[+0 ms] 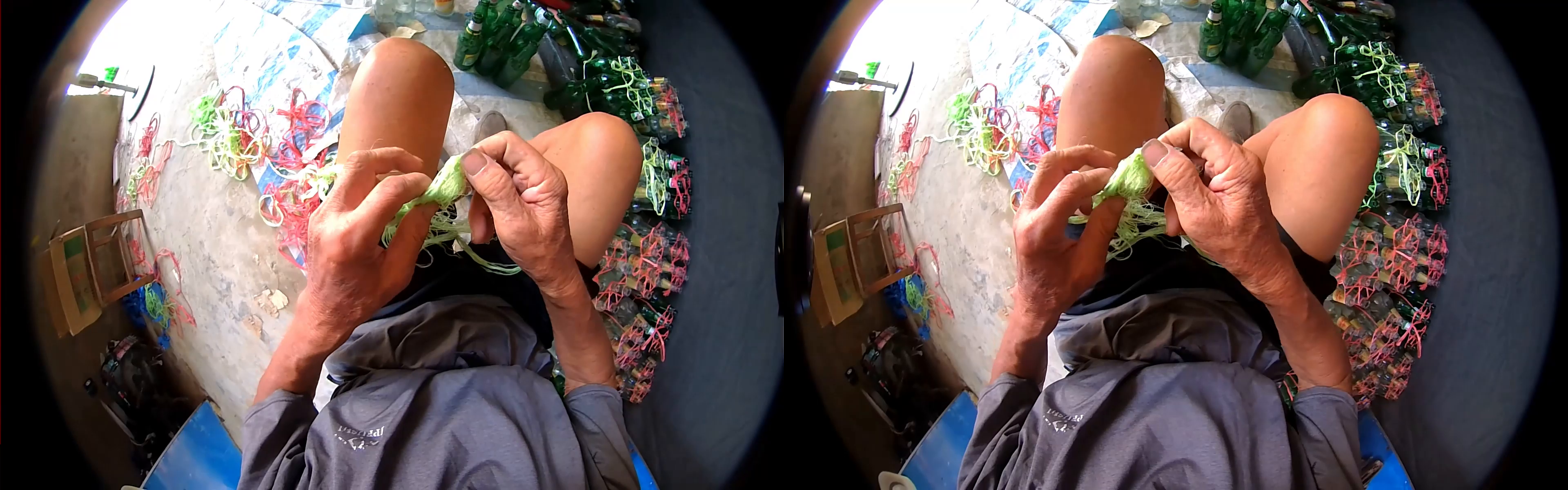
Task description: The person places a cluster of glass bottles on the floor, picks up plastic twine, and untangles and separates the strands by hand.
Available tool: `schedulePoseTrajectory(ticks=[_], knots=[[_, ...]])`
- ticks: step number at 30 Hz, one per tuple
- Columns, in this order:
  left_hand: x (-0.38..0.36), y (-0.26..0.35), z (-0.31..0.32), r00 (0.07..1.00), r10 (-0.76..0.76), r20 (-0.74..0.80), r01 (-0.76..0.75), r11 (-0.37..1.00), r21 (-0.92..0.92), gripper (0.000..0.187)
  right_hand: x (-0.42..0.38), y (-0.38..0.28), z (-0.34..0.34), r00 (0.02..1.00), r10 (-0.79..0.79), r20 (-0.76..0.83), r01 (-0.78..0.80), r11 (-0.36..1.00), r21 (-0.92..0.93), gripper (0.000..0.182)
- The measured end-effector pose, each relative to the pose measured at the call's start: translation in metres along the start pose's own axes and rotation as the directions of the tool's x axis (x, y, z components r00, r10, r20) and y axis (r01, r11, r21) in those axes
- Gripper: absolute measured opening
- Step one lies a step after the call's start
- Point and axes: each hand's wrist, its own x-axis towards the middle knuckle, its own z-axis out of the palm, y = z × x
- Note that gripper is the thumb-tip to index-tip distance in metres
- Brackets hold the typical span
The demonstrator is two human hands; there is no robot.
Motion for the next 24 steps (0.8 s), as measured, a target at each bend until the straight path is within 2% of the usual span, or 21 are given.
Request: schedulePoseTrajectory(ticks=[3,4,7,8,11,12,16,21,22,24], knots=[[0.000,-0.001,-0.002,0.998,-0.041,-0.054,0.032,0.988,-0.150,0.017,0.001,0.002,0.000,1.000,0.012,-0.005,-0.012,0.999,0.037,0.021],[-0.002,-0.007,-0.001,0.995,-0.017,-0.098,0.000,0.985,-0.171,0.013,0.001,0.002,-0.001,1.000,0.017,-0.004,-0.017,0.999,0.049,0.022],[-0.012,-0.013,0.001,0.966,-0.202,-0.159,0.126,0.912,-0.390,0.012,0.001,0.007,-0.004,0.999,0.049,-0.007,-0.049,0.996,0.075,0.023],[-0.018,-0.014,0.001,0.949,-0.284,-0.137,0.190,0.862,-0.470,0.012,0.001,0.010,-0.005,0.998,0.054,-0.022,-0.051,0.989,0.136,0.023],[-0.027,-0.021,-0.005,0.946,-0.314,-0.075,0.199,0.750,-0.631,0.014,0.004,0.021,-0.009,0.994,0.092,-0.054,-0.069,0.941,0.332,0.023],[-0.029,-0.026,-0.002,0.959,-0.260,-0.108,0.146,0.786,-0.601,0.018,0.004,0.023,-0.012,0.993,0.107,-0.055,-0.078,0.924,0.375,0.023],[-0.038,-0.035,-0.006,0.966,-0.238,-0.104,0.134,0.799,-0.586,0.014,0.003,0.029,-0.017,0.989,0.140,-0.038,-0.099,0.843,0.529,0.021],[-0.039,-0.038,-0.012,0.996,-0.042,-0.082,0.002,0.898,-0.441,0.015,0.002,0.029,-0.018,0.990,0.139,-0.019,-0.105,0.826,0.554,0.022],[-0.040,-0.034,-0.012,0.996,-0.063,-0.069,0.025,0.891,-0.454,0.018,0.003,0.029,-0.019,0.990,0.137,-0.017,-0.104,0.826,0.554,0.022],[-0.040,-0.034,-0.013,0.999,0.000,-0.033,-0.011,0.941,-0.338,0.025,0.004,0.029,-0.020,0.992,0.126,-0.015,-0.097,0.826,0.555,0.022]])
